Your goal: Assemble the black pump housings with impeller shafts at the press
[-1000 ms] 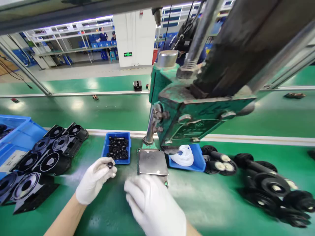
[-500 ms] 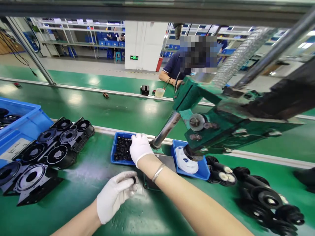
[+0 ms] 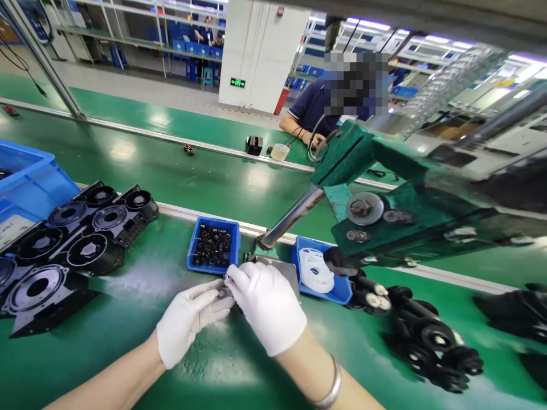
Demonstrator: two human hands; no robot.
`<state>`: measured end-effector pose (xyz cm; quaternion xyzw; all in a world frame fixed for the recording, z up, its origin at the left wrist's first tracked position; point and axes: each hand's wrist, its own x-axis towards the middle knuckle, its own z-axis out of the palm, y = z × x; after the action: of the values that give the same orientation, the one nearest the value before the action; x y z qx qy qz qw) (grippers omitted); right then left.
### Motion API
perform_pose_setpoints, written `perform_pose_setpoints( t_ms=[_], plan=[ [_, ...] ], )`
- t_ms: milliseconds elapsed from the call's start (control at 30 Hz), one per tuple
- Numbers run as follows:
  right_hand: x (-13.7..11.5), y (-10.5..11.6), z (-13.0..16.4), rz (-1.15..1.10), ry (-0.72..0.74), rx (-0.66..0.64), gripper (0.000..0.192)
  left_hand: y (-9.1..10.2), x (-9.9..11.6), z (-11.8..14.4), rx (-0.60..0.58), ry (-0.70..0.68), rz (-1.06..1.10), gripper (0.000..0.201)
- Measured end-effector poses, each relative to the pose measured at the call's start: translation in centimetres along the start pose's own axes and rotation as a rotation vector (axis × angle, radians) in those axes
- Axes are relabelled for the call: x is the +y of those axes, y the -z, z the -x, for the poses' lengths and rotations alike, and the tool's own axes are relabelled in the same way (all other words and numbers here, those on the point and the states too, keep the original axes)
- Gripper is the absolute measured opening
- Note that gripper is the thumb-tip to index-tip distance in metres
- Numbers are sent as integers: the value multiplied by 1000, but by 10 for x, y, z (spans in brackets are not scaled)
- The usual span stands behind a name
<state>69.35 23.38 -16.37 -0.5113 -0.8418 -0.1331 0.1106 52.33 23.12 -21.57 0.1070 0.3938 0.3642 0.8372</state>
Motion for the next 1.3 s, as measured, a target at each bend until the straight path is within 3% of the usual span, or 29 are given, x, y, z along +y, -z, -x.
perform_pose_setpoints(
  t_ms=[133, 433, 633, 833, 1133, 1300],
  plan=[
    [-15, -11, 26, 61, 79, 71, 21, 3, -2, 0, -39, -13, -51, 52],
    [-29, -10, 35, 118, 209, 10, 38, 4, 1, 2, -46, -35, -147, 51],
    [-34, -16, 48, 43, 118, 77, 37, 5, 4, 5, -72, -79, -184, 55],
    [-40, -21, 52, -26, 26, 133, 38, 1, 3, 5, -42, -183, -398, 53],
    [-39, -16, 57, -273, -191, 156, 42, 2, -1, 3, -110, -98, -241, 52],
    [-42, -18, 65, -338, -234, 159, 40, 3, 1, 5, -91, -53, -231, 52]
  ],
)
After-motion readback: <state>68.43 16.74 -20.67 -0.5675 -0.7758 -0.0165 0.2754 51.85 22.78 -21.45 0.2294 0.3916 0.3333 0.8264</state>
